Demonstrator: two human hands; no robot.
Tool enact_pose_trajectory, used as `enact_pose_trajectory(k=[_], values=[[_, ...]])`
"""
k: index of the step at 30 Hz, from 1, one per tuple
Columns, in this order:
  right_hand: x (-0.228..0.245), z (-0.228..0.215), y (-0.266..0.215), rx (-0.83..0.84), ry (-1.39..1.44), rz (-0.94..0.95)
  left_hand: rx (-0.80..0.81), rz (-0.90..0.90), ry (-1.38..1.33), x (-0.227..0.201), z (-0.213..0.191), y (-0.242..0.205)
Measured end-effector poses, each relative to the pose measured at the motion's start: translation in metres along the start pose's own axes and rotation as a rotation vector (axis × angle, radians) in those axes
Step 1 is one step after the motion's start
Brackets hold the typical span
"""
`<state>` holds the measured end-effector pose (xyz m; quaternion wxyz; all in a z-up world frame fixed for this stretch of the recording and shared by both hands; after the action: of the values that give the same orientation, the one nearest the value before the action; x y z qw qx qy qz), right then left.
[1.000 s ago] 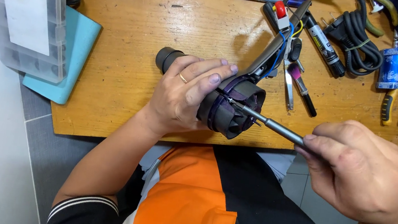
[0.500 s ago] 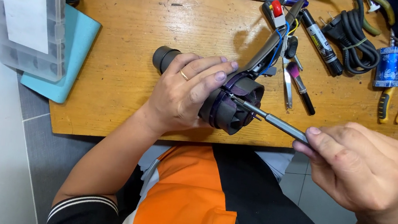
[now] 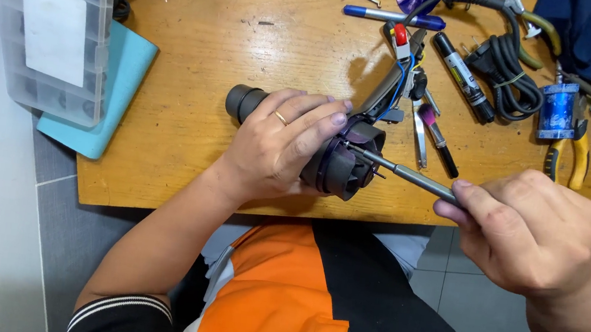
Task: Securing and repairing the internal components and casing of a hairdryer using a screwdriver.
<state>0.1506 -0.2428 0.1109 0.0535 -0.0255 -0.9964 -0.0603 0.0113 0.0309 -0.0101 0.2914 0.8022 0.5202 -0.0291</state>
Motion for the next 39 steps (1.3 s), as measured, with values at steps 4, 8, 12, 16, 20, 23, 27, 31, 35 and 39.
enact_pose_trajectory(k=[4,8,12,16,20,23,27,31,35,39], values=[[-0.008,0.015,0.0,0.016,-0.134,0.041,0.001,0.012,-0.017,0.0,-0.006,0.002],[-0.019,0.034,-0.001,0.156,0.005,0.21,0.06,-0.012,0.082,-0.001,-0.013,0.006],[-0.014,0.03,0.008,0.092,-0.074,0.05,0.149,-0.045,0.139,0.003,-0.008,0.002],[-0.009,0.015,0.023,-0.032,-0.329,-0.135,0.18,-0.044,0.138,0.001,-0.005,0.002],[-0.015,0.027,0.021,0.046,-0.159,-0.045,0.152,-0.056,0.156,0.001,-0.004,0.001],[-0.034,0.044,0.018,0.293,0.397,0.409,0.156,-0.054,0.158,-0.001,-0.008,0.003],[-0.033,0.05,0.021,0.561,0.649,0.674,0.177,-0.07,0.155,0.0,-0.009,0.003],[-0.012,0.029,0.027,0.155,-0.189,0.031,0.179,-0.068,0.164,-0.002,-0.01,0.004],[-0.009,0.033,0.025,0.12,-0.381,-0.094,0.201,-0.042,0.172,-0.007,-0.013,0.007],[-0.03,0.063,0.015,0.534,0.517,0.548,0.18,-0.026,0.289,-0.011,-0.018,0.011]])
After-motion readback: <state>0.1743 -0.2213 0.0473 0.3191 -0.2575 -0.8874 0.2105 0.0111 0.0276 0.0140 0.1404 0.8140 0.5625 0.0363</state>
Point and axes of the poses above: each hand's wrist, its own y-axis towards the middle knuckle, its own z-axis out of the palm, x = y × z, the point moved 4 cm from there along y, towards the middle knuckle, and after that the axes turned 15 degrees about x, right-handed, at the moved point
